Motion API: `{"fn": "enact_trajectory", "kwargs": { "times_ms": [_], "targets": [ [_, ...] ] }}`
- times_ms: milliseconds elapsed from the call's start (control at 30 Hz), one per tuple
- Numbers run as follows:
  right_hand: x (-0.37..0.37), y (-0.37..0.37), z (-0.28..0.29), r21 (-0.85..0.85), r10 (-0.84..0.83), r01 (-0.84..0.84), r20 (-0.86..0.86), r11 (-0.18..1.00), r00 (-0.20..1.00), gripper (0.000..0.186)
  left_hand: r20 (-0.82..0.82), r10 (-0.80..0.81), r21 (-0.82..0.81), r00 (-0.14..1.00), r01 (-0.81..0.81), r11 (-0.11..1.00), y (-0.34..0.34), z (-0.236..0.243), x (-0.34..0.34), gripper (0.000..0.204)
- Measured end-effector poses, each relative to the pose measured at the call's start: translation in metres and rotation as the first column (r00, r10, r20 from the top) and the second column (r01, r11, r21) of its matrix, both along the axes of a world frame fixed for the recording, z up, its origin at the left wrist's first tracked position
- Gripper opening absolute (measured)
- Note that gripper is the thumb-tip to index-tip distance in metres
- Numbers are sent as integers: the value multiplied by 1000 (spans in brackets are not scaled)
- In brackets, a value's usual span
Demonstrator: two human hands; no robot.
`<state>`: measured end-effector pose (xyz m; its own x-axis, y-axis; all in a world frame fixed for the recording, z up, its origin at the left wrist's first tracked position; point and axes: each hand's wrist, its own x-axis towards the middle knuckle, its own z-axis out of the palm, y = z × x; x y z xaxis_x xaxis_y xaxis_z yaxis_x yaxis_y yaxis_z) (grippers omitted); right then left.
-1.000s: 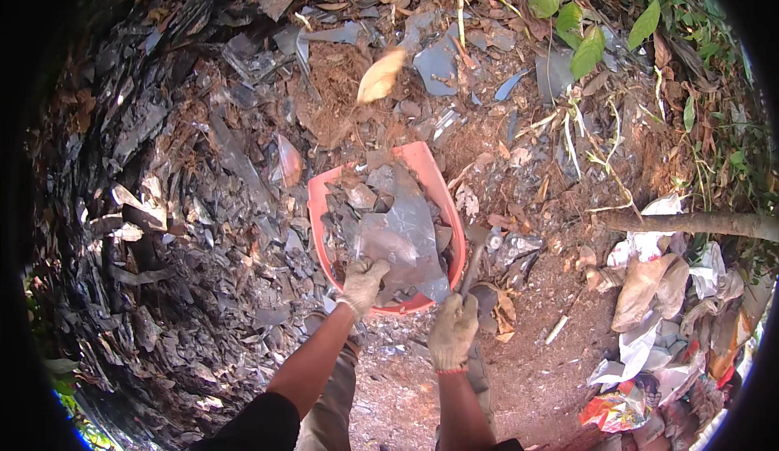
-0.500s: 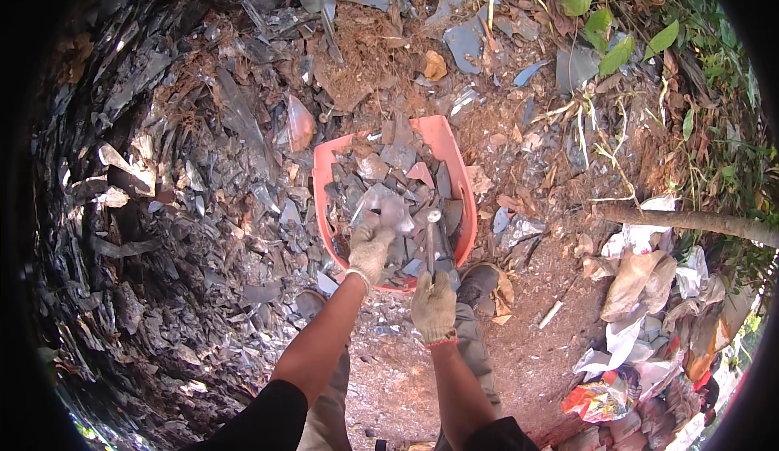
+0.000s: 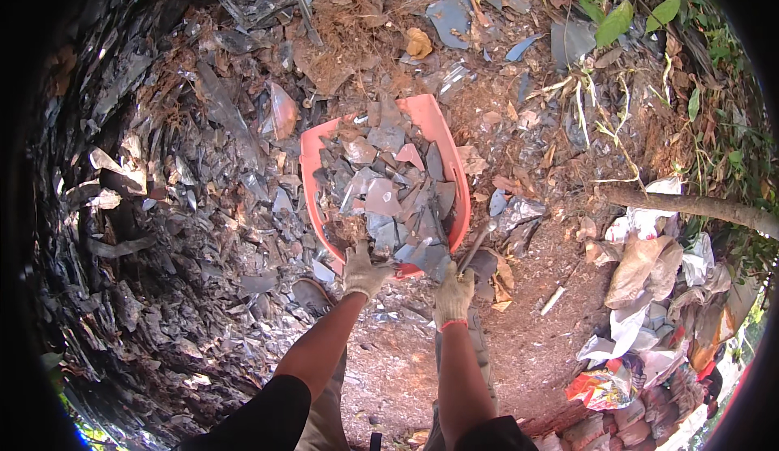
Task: The person collects dark rock fragments from the ground using a red dustpan and gloved hands, then transfers the contents into large white sacks. The process repeats multiple times as they gather more rocks and fill additional sacks.
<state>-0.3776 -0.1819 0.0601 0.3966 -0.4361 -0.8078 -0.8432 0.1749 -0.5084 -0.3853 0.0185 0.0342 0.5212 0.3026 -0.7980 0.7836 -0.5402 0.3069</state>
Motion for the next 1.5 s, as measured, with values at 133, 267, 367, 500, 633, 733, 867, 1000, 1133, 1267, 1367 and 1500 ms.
{"fn": "enact_trajectory", "kwargs": {
  "times_ms": [133,267,367,500,633,733,867,1000,1133,1267,1367,1500],
  "targets": [
    [0,3,-1,380,-180,135,84,915,980,29,122,157,-127,980,-141,982,-3,12,0,52],
    [40,2,40,590,-204,50,197,806,959,36,98,371,-338,924,-319,885,-7,55,20,35],
    [53,-5,50,591,-194,0,265,807,945,36,35,433,-467,901,-369,804,-1,86,48,30],
    [60,11,59,535,-121,-69,313,842,942,33,145,436,-478,888,-323,817,14,28,24,32],
    [53,16,52,502,-125,-65,337,862,933,38,298,25,161,954,-76,984,13,22,34,52],
    [57,16,57,522,-168,-50,363,852,917,45,438,-462,520,771,201,830,-5,43,63,70],
    [63,22,58,552,-129,-98,357,828,925,54,450,-646,294,617,580,759,-16,40,99,51],
    [64,20,62,247,172,-254,310,935,935,22,222,-434,-205,873,477,854,-16,35,134,45],
    [61,34,73,151,168,-226,325,962,931,14,355,254,-384,900,-107,917,-11,19,132,51],
    [38,47,49,174,333,-360,163,917,929,21,300,248,-239,921,-180,954,-7,-6,122,44],
    [19,44,35,-158,673,-655,152,739,724,28,320,232,-157,918,-190,969,-11,0,121,42],
    [26,62,65,-222,578,-538,197,813,792,28,405,243,-58,882,-240,969,-8,-15,106,37]
  ]
}}
